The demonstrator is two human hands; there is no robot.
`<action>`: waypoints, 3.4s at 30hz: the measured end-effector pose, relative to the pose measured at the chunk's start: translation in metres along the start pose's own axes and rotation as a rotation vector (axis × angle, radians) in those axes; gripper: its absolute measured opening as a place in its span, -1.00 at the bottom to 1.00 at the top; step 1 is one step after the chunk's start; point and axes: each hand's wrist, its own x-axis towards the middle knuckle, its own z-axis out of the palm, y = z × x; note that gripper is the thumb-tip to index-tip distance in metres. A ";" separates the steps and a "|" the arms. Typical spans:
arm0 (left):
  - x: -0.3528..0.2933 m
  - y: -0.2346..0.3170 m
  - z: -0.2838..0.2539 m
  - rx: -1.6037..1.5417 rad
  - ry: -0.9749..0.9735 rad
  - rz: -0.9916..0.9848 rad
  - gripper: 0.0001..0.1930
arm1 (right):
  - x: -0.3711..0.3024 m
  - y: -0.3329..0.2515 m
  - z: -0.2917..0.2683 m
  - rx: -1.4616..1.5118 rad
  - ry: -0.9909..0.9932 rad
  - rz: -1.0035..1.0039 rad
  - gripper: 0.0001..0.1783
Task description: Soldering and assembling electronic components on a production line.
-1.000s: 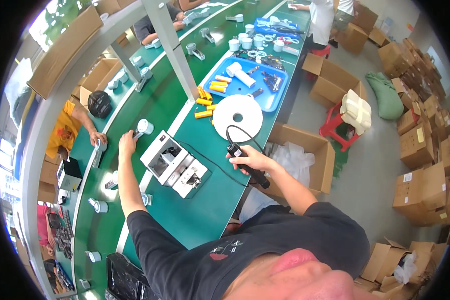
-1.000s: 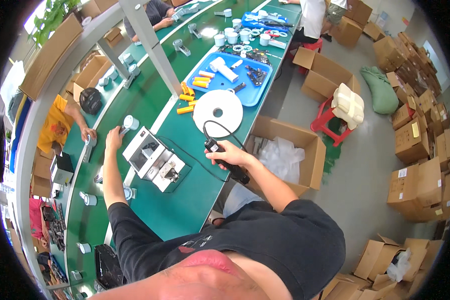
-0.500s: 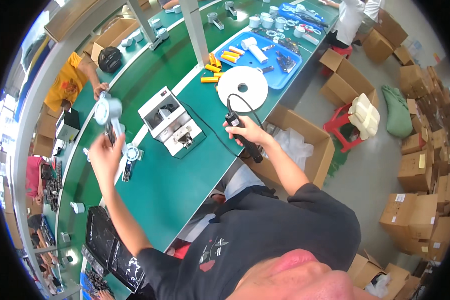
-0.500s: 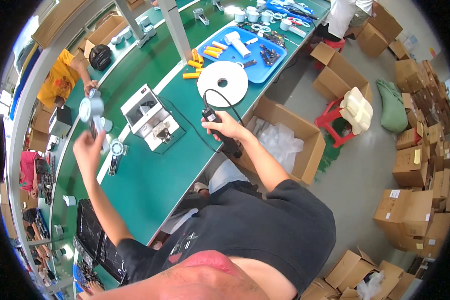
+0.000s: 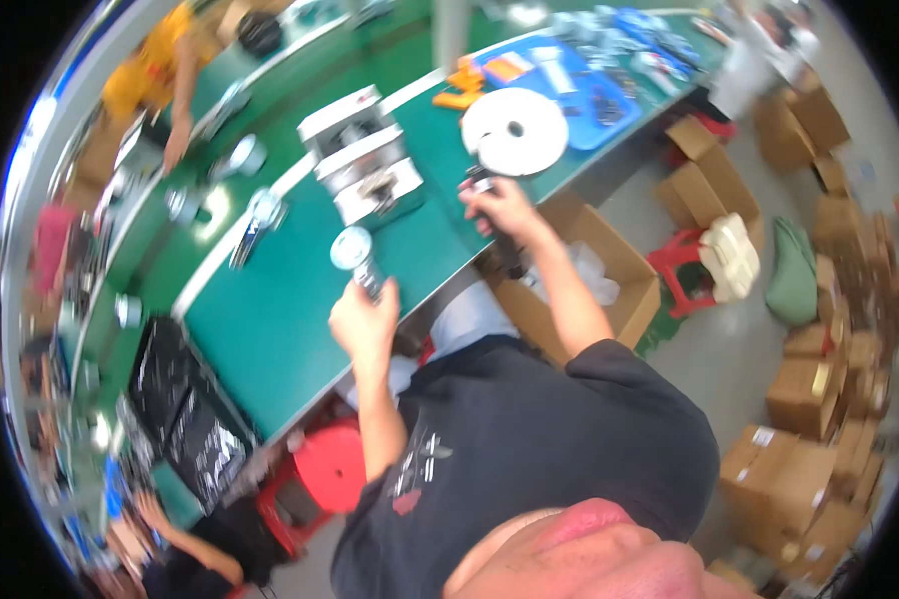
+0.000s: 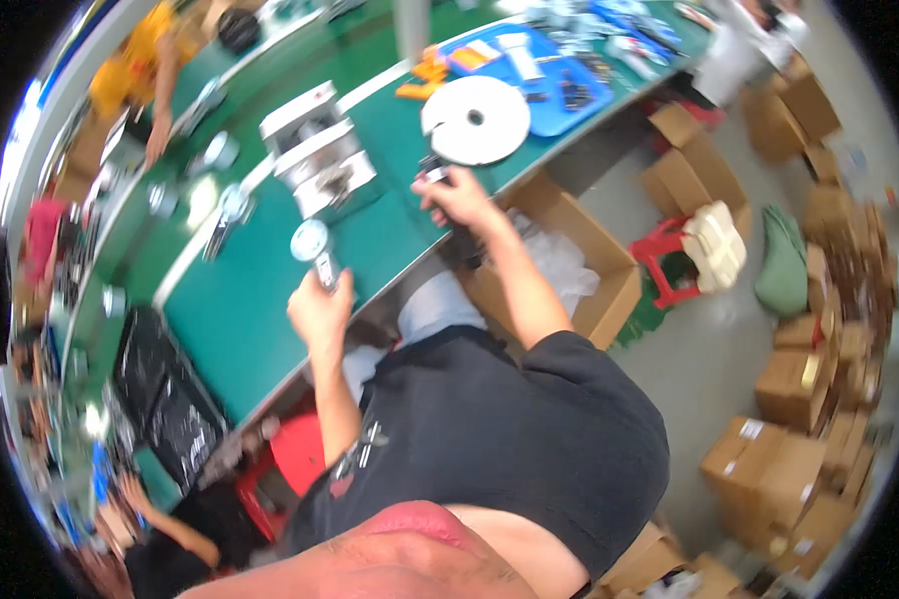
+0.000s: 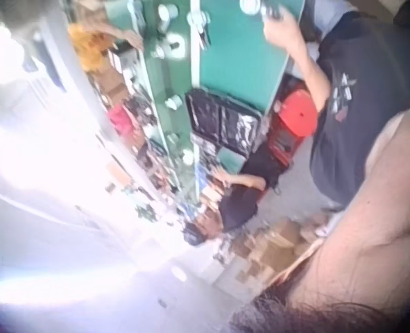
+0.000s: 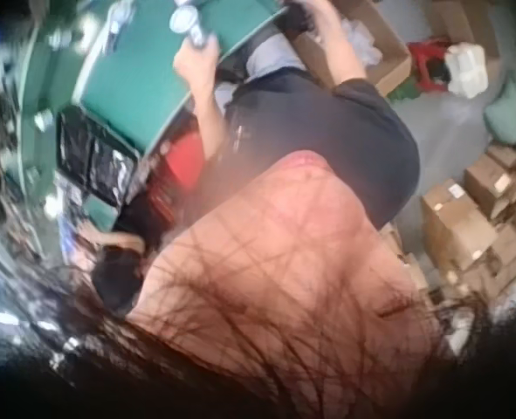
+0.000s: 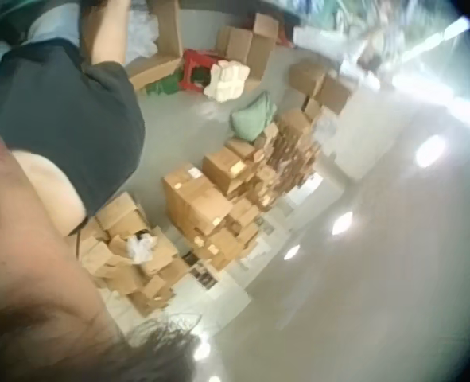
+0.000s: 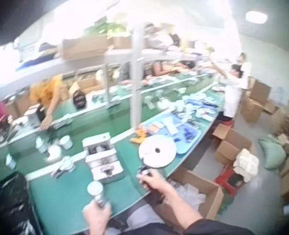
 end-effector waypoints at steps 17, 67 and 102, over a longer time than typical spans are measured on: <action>-0.013 -0.051 0.003 -0.152 -0.093 0.555 -0.30 | -0.025 -0.114 0.022 0.145 0.007 -0.491 -0.47; -0.016 -0.038 0.018 -0.121 -0.111 0.494 -0.35 | 0.006 -0.116 0.190 0.188 -0.038 -0.853 -0.69; 0.012 -0.025 0.032 -0.250 0.019 0.294 -0.41 | 0.049 -0.172 0.142 0.125 0.281 -0.938 -0.64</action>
